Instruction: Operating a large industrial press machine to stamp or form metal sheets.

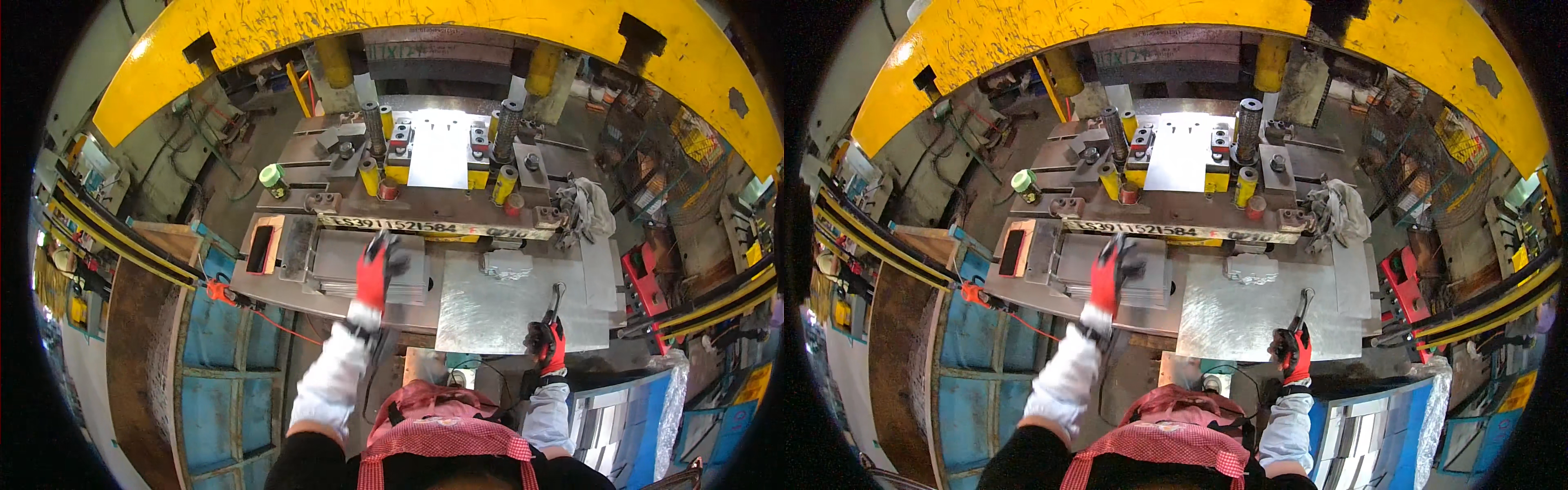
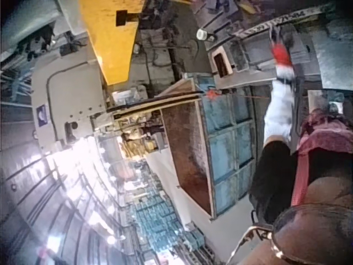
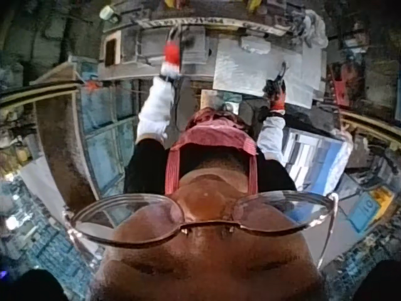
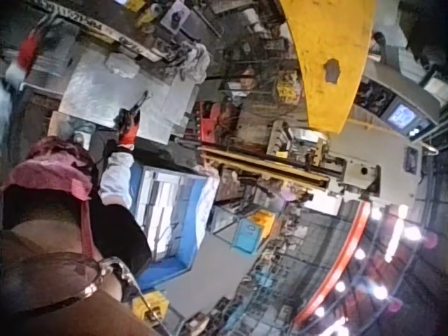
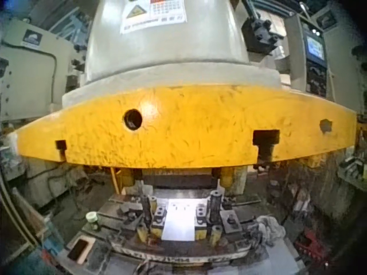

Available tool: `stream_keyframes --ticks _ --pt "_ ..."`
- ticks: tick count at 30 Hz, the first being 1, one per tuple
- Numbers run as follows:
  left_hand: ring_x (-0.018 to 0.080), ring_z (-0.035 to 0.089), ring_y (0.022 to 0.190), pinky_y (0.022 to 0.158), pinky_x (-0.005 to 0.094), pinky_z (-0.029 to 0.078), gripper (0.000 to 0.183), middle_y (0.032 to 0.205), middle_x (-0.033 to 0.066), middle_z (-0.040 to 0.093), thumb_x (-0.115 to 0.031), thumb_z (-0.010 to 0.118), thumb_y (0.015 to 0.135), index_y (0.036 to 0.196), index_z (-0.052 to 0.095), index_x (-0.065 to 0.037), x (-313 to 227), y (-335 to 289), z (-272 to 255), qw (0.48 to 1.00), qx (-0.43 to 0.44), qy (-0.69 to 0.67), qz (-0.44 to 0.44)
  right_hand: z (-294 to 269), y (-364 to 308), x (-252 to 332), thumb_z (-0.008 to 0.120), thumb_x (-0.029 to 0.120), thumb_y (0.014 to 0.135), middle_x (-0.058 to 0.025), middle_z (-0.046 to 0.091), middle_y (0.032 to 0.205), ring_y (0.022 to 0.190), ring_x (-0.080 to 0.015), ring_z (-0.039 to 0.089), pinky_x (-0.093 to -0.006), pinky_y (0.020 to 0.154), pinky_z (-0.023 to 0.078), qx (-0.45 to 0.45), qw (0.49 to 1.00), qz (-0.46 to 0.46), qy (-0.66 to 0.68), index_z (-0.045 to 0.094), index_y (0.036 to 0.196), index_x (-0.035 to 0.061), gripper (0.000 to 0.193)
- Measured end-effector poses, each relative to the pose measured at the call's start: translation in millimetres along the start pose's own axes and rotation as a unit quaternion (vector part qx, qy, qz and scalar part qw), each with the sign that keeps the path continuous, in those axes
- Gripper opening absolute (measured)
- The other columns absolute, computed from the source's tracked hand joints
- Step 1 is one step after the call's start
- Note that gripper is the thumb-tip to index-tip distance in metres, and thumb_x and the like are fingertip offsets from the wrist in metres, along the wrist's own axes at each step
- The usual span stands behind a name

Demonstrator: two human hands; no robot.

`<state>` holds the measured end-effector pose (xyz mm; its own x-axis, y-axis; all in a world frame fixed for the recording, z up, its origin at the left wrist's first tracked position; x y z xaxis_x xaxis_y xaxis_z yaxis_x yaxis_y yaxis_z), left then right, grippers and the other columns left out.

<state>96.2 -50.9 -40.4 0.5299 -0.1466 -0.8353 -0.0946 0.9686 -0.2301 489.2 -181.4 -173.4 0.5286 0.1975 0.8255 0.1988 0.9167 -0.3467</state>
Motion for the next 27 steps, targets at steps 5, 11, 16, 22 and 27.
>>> stream_keyframes --ticks 5,11,16,22,27 --pt "0.0222 0.055 0.104 0.089 0.0301 0.044 0.050 0.123 0.0123 0.052 -0.018 0.057 0.086 0.130 0.040 -0.004 59.8 -88.0 -152.8 0.911 -0.139 0.326 0.212 -1.0 7.4 -13.7 0.053 0.024 0.086 -0.0045 0.047 0.063 0.046 -0.0169 0.047 -0.0306 0.039 0.038 0.032 0.998 0.024 0.053 0.040 0.089 0.0140 0.016" --pt "0.0349 0.025 0.130 0.102 0.0473 0.026 0.062 0.138 0.0153 0.034 -0.029 0.059 0.076 0.132 0.039 -0.013 62.5 -103.6 -189.6 0.555 -0.074 0.814 0.154 14.7 -0.8 -3.9 0.054 0.024 0.085 -0.0048 0.046 0.063 0.046 -0.0165 0.044 -0.0303 0.039 0.035 0.034 0.997 0.009 0.065 0.039 0.088 0.0151 0.017" --pt "0.0376 0.020 0.132 0.102 0.0484 0.026 0.069 0.141 0.0139 0.029 -0.036 0.062 0.073 0.133 0.037 -0.014 74.2 -91.5 -213.8 0.591 -0.046 0.804 0.049 6.7 0.6 -6.6 0.054 0.025 0.086 -0.0056 0.046 0.062 0.045 -0.0178 0.043 -0.0316 0.038 0.034 0.010 0.997 0.031 0.073 0.039 0.087 0.0151 0.018" --pt "0.0388 0.023 0.130 0.099 0.0491 0.029 0.070 0.142 0.0148 0.027 -0.033 0.059 0.075 0.137 0.031 -0.017 73.9 -91.2 -214.0 0.573 -0.050 0.813 0.089 15.6 -4.6 -4.6 0.056 0.027 0.084 -0.0065 0.050 0.065 0.048 -0.0195 0.048 -0.0322 0.040 0.038 -0.005 0.999 0.021 0.045 0.039 0.088 0.0157 0.021" --pt "0.0384 0.028 0.128 0.101 0.0455 0.031 0.061 0.141 0.0139 0.029 -0.033 0.055 0.078 0.134 0.036 -0.017 66.7 -91.3 -200.5 0.564 -0.052 0.815 0.120 -1.9 4.2 -11.4 0.059 0.025 0.082 -0.0105 0.057 0.075 0.051 -0.0228 0.054 -0.0367 0.045 0.047 -0.027 0.999 -0.015 0.020 0.046 0.102 0.0112 0.027"
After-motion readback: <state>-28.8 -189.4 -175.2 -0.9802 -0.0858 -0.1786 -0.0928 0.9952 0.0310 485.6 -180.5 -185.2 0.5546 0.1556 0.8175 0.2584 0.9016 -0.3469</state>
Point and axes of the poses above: each hand's wrist, its own y-axis towards the middle knuckle, its own z-axis out of the palm, x = y × z, the point moved 2 cm from there along y, towards the middle knuckle
